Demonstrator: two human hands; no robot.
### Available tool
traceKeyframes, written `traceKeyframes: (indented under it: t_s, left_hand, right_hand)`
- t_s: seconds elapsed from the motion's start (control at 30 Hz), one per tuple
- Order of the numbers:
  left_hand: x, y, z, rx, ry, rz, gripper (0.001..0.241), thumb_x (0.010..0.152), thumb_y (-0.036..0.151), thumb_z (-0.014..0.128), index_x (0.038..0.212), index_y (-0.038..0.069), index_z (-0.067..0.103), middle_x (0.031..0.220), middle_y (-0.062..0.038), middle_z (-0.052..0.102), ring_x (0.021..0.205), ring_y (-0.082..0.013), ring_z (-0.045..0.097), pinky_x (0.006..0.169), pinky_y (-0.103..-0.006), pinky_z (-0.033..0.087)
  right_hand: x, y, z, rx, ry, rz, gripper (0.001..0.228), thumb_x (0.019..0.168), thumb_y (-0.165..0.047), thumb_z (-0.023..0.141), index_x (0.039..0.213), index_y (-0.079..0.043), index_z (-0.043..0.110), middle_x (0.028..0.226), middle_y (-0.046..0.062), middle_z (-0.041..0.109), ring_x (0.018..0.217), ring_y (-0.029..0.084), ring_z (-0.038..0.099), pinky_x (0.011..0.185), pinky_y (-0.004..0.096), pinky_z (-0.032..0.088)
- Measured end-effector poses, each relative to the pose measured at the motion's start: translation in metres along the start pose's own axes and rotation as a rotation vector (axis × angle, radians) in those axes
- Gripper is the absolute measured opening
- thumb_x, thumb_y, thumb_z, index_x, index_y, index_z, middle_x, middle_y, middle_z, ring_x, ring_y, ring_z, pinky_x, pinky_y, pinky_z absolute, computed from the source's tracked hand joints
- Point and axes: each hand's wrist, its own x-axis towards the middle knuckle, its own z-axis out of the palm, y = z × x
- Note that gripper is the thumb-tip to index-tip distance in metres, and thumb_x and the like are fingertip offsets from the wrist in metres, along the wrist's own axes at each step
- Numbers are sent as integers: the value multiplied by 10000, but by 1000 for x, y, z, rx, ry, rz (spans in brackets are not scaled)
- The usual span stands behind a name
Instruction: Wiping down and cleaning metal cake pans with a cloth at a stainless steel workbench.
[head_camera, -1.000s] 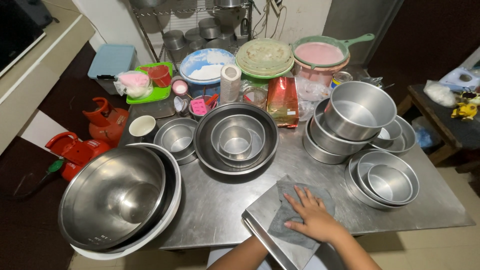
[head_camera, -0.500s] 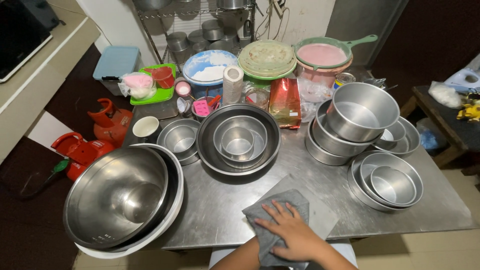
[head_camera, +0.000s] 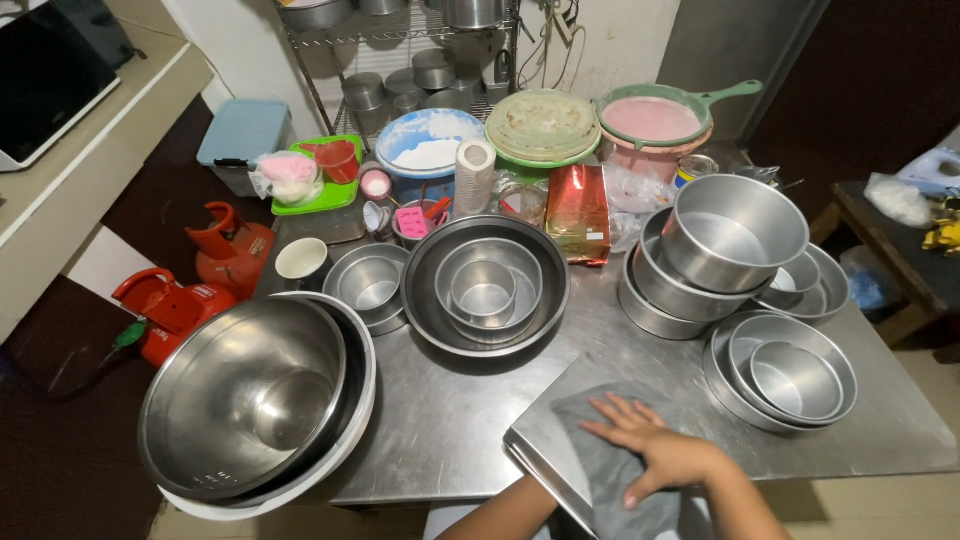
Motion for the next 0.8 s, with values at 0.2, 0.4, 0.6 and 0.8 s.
traceKeyframes:
  t_s: [0.2, 0.4, 0.6, 0.8]
  left_hand:
    - [7, 41, 15, 277, -1, -392, 908, 555, 423, 479, 1319, 105, 106, 1426, -109, 73, 1330, -243, 50, 1051, -386, 37]
    - [36, -21, 89, 537, -19, -780, 880, 782, 487, 460, 1474, 101, 76, 1564, -135, 99, 1452, -276, 94, 1165, -432, 81]
    - [37, -77, 129, 794, -47, -1182, 861, 1009, 547, 441, 1628, 96, 47, 1702, -160, 126, 1574, -307, 138, 1278, -478, 123]
    - [10, -73, 45, 912, -18, -931, 1037, 920, 659, 565, 1671, 142, 72, 1749, -112, 66, 1616, -272, 40, 1290, -498, 49]
  right_hand:
    - [-20, 56, 1, 158, 14, 250, 1304, 613, -457, 963, 1617, -381, 135, 1741, 32, -68, 1604, 294, -42, 1246, 565, 0]
    - [-16, 6, 0, 32, 39, 430, 1405, 593, -440, 970, 1604, -351, -1, 1718, 76, -75, 1611, 283, -22, 1257, 569, 38]
    - [5, -2, 18, 15, 142, 256, 1382, 587, -602, 952, 1608, -289, 75, 1686, 186, -107, 1560, 403, -57, 1233, 566, 53]
    - [24, -50, 17, -71, 87, 23, 1306, 644, -656, 901, 1644, -246, 168, 1718, 188, -25, 1577, 425, -73, 1210, 623, -37]
